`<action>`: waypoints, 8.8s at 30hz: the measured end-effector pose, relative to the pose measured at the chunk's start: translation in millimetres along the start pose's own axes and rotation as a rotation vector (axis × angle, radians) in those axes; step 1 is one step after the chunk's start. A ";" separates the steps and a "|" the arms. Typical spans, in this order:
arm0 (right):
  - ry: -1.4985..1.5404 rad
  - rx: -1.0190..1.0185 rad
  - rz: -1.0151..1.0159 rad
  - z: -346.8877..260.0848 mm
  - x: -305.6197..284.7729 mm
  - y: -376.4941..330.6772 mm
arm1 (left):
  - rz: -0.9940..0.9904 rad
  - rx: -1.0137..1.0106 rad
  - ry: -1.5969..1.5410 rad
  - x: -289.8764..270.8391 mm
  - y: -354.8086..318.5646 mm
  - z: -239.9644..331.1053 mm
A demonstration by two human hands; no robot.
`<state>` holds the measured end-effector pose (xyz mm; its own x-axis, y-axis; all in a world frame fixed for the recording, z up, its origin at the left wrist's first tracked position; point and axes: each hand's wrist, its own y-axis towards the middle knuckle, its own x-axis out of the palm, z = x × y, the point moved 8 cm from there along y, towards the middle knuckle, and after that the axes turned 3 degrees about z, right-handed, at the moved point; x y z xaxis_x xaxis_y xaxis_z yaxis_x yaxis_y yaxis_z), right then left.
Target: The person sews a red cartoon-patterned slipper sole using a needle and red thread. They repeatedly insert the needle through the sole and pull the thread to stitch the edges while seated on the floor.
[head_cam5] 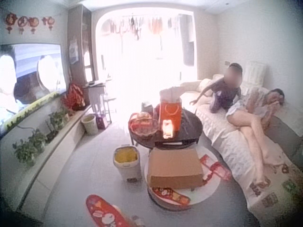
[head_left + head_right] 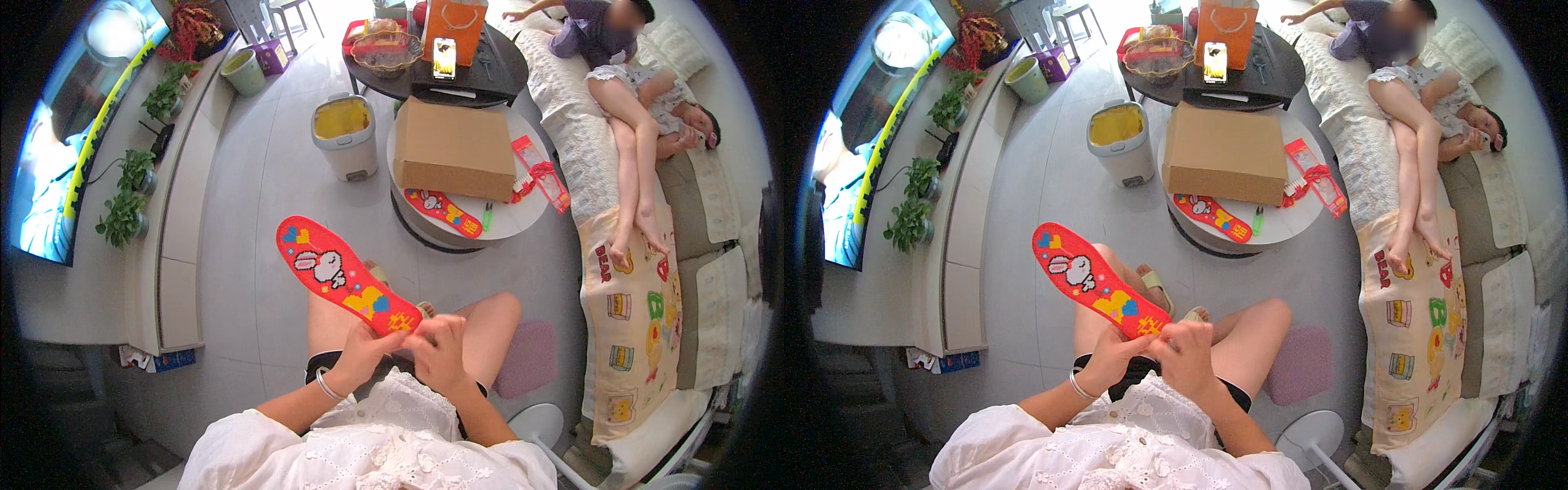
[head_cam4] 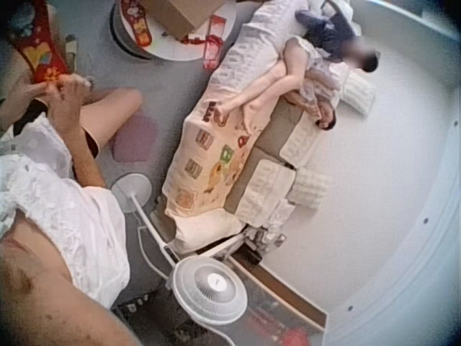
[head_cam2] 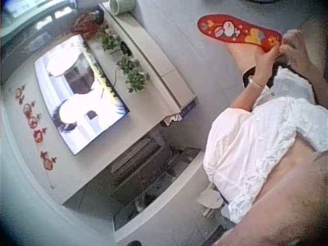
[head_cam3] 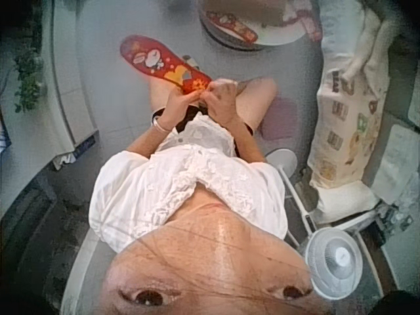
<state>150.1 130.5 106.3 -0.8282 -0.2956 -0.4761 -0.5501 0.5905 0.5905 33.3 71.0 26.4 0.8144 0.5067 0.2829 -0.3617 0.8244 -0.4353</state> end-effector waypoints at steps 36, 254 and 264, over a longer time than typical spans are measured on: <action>0.227 0.639 0.004 43.3 -10.3 -1.5 | 0.112 -0.058 -0.157 -37.8 11.8 0.0; 0.720 0.987 0.558 181.2 -99.0 -83.5 | 0.008 -0.494 -0.379 -18.9 39.9 -39.4; 0.673 0.940 0.702 189.8 -142.4 -96.5 | -0.034 -0.472 -0.381 -17.9 33.7 -33.3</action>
<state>341.4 258.1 -6.6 -0.9421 0.1310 0.3087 0.0635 0.9736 -0.2194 21.6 81.3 -21.9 0.5703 0.6089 0.5514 -0.0276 0.6850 -0.7280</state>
